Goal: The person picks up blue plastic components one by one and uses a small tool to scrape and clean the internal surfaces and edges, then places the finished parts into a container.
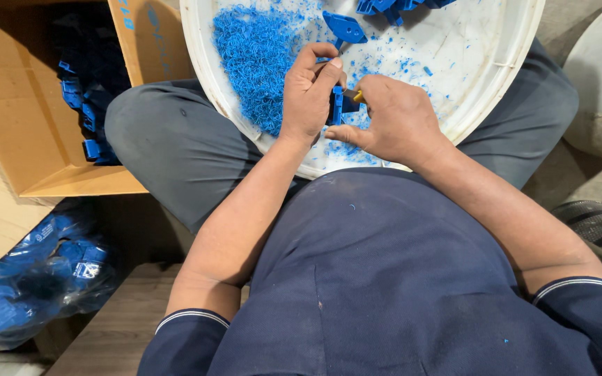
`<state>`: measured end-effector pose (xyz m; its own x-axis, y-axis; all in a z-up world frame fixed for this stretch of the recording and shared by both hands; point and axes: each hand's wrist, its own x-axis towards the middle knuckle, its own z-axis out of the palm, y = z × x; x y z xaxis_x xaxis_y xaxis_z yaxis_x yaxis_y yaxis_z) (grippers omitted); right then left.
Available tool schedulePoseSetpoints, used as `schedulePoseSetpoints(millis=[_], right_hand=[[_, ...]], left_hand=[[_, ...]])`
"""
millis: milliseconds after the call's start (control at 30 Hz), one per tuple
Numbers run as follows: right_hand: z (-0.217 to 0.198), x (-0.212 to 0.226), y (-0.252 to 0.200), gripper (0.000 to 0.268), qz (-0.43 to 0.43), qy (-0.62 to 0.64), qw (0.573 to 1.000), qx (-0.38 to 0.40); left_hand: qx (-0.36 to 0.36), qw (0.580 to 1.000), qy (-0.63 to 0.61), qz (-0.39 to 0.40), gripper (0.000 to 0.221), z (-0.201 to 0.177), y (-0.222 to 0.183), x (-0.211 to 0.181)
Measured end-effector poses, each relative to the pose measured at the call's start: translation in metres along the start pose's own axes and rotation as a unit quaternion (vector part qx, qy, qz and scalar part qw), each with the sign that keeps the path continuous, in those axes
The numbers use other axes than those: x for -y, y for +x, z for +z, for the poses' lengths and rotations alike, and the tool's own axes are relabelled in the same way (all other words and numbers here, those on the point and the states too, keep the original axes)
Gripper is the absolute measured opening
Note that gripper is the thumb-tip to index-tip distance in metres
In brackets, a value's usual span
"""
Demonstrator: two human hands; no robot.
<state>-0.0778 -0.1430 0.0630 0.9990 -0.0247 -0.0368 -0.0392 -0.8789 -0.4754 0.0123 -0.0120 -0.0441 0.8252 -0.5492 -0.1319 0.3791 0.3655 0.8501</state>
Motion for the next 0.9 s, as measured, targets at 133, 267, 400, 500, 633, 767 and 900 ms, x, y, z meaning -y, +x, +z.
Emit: schedulePoseSetpoints(millis=[133, 267, 400, 500, 633, 767, 900], right_hand=[[0.003, -0.001, -0.001, 0.063, -0.036, -0.009, 0.999, -0.024], [0.004, -0.001, 0.000, 0.061, -0.040, -0.020, 0.999, -0.026], [0.005, 0.000, 0.000, 0.059, -0.026, -0.033, 0.999, -0.003], [0.006, -0.001, 0.000, 0.056, -0.042, -0.023, 0.999, -0.007], [0.010, -0.002, -0.002, 0.054, -0.041, -0.038, 0.998, -0.002], [0.012, -0.001, -0.004, 0.051, -0.046, -0.037, 0.998, -0.014], [0.006, 0.001, -0.005, 0.062, -0.016, 0.023, 0.997, -0.070]], left_hand=[[-0.004, 1.000, 0.002, -0.003, 0.010, 0.002, -0.002, -0.001], [-0.008, 1.000, 0.011, -0.012, 0.010, 0.003, -0.002, -0.004], [-0.004, 1.000, 0.011, -0.008, 0.009, 0.003, -0.003, -0.004], [-0.002, 1.000, 0.020, 0.001, 0.009, 0.004, -0.002, -0.006], [-0.008, 1.000, 0.009, -0.001, 0.009, 0.007, -0.001, -0.009], [-0.016, 1.000, -0.006, -0.003, 0.009, 0.009, -0.002, -0.011], [-0.010, 1.000, -0.014, -0.003, 0.010, 0.010, -0.002, -0.011]])
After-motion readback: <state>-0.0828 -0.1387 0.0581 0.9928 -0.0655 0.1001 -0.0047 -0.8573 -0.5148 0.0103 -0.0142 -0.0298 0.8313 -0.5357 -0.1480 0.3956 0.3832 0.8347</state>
